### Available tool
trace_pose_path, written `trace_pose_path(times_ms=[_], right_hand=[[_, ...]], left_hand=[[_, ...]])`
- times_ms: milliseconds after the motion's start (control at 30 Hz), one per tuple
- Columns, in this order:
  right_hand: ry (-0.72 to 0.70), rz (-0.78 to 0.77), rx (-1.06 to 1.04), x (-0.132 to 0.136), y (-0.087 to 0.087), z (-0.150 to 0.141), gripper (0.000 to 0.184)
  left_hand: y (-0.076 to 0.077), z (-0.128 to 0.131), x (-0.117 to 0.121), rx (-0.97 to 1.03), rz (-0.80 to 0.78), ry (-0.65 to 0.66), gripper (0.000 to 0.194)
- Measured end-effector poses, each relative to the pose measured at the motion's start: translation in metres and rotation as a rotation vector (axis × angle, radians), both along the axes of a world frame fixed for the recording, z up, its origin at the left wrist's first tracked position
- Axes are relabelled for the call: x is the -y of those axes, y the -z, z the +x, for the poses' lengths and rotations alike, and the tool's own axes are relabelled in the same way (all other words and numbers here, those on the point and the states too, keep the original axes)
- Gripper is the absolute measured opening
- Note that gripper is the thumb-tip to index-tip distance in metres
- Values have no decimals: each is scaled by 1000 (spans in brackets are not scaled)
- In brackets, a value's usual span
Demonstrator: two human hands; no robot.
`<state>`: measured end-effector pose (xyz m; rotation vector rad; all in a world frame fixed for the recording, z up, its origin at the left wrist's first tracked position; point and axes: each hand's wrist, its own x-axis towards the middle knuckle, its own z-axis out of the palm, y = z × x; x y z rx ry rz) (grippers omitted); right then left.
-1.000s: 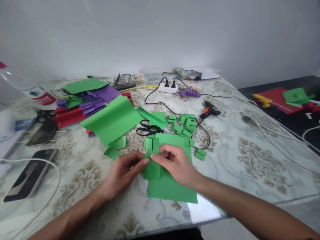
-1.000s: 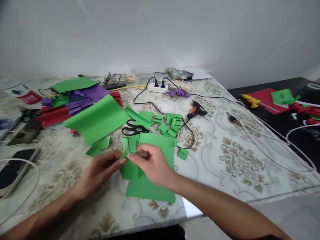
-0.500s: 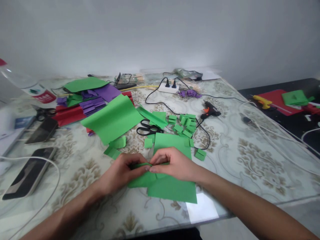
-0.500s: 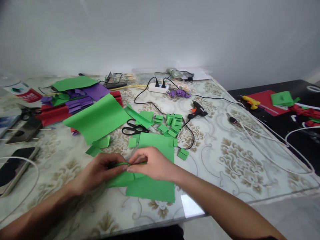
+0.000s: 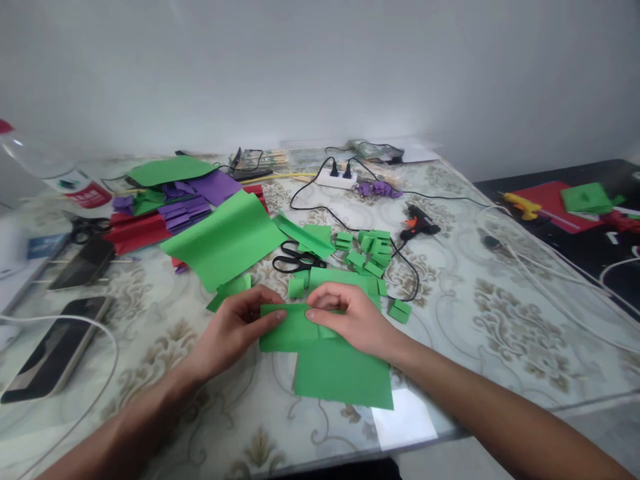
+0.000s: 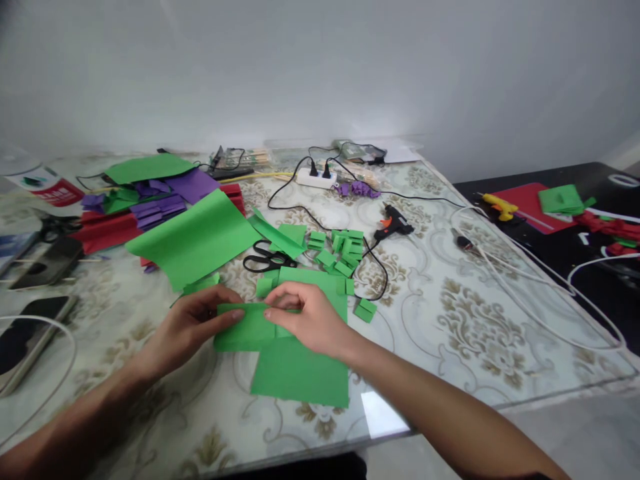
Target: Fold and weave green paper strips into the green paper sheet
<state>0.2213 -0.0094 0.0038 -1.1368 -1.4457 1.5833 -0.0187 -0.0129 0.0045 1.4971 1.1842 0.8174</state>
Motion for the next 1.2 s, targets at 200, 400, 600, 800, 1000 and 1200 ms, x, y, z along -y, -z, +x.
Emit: trace_pose_path(times_ms=[200, 400, 600, 800, 1000, 1200], right_hand=[[11, -40, -69, 0, -3, 2, 14], [57, -48, -60, 1, -9, 3, 13], [36, -248, -320, 4, -8, -1, 34], [90, -159, -282, 3, -8, -2, 23], [103, -53, -222, 5, -6, -2, 10], [27, 171, -47, 13, 4, -3, 12]], left_hand=[[-2, -4, 0, 101, 61, -22, 15], [0, -5, 2, 185, 40, -33, 19], [0, -1, 3, 242, 32, -54, 28], [-1, -2, 3, 223, 18, -20, 26], [-2, -11, 3, 163, 87, 40, 10], [-7, -2, 7, 52, 51, 15, 24]])
